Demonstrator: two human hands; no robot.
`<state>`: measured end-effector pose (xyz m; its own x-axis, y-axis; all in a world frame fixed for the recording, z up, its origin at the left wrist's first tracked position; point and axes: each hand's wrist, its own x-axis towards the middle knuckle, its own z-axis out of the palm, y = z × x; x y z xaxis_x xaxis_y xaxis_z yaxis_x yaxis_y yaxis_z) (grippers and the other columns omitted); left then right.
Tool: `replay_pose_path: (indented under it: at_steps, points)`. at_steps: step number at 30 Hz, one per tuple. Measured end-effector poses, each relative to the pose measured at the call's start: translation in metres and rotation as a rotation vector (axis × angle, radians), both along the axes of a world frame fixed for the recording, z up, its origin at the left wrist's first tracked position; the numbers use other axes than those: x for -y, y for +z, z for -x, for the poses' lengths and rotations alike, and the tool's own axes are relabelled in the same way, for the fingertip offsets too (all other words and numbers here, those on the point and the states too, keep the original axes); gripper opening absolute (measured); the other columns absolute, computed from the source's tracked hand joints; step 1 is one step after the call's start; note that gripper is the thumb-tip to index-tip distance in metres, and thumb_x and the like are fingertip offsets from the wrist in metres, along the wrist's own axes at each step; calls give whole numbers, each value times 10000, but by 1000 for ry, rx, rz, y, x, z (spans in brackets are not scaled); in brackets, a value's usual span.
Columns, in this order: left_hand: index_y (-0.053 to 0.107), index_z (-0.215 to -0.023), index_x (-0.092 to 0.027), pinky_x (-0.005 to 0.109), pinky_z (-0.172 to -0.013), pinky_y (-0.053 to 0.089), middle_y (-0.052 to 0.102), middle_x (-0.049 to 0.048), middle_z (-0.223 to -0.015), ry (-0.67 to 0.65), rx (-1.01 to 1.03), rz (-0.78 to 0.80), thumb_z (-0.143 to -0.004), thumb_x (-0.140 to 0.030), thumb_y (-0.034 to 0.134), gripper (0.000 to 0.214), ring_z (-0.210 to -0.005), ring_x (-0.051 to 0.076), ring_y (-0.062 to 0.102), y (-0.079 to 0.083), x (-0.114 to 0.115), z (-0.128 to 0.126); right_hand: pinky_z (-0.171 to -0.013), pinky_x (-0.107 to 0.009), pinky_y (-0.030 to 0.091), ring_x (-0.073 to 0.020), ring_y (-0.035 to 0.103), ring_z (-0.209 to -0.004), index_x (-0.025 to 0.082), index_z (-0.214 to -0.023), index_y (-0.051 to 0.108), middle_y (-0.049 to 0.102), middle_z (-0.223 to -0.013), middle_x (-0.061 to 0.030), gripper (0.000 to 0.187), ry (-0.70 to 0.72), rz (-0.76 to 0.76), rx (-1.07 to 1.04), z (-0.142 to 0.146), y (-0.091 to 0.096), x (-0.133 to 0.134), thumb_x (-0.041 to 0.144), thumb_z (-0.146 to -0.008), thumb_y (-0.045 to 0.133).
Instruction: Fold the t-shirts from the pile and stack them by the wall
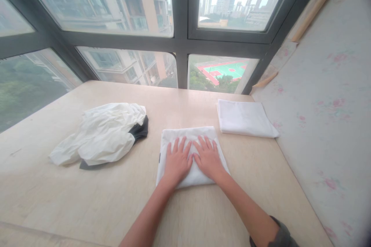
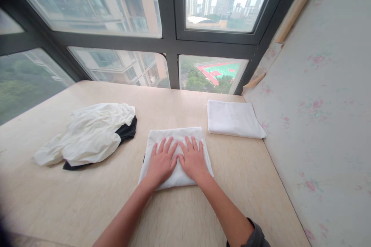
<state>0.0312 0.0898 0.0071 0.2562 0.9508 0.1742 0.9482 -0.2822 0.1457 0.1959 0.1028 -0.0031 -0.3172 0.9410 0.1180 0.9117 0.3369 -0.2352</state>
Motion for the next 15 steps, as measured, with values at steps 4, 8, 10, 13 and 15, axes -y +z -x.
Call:
replay_pose_path:
  at_steps: [4,8,10,13,15]
  points:
    - [455,-1468,-292,600,-1175,197,347,62,-1595,-1,-10,-4,-958,-395,434,521,-1462,347,296,2,16,-3,-1183,-577,152,-312,239,-1482,289,-1471,463,331,-1597,-46,496,8,-8,-3,-5,0,15,358,-982,410]
    - [432,-1486,-285,593,-1174,191,342,78,-1596,-40,-21,-28,-948,-349,458,543,-1453,355,312,0,52,-8,-1184,-580,167,-312,244,-1482,298,-1476,457,316,-1603,-36,505,24,-29,-19,-16,-3,53,359,-975,426]
    - [410,-1498,-290,586,-1171,190,328,74,-1602,-68,-28,-35,-946,-337,462,557,-1454,357,309,-1,71,-10,-1183,-580,177,-312,245,-1483,309,-1484,442,306,-1607,-30,515,28,-41,-30,-22,-3,75,355,-971,438]
    - [384,-1510,-298,578,-1164,191,315,67,-1608,-98,-38,-37,-948,-327,455,567,-1458,354,300,-1,92,-13,-1183,-578,192,-307,250,-1482,325,-1485,437,309,-1605,-17,517,21,-43,-47,-29,-1,101,348,-968,450]
    - [388,-1508,-296,579,-1161,188,313,68,-1609,-104,-44,-34,-949,-326,453,564,-1459,352,298,-2,99,-16,-1182,-575,203,-299,251,-1483,331,-1476,446,316,-1602,-10,508,9,-36,-57,-32,1,110,346,-968,451]
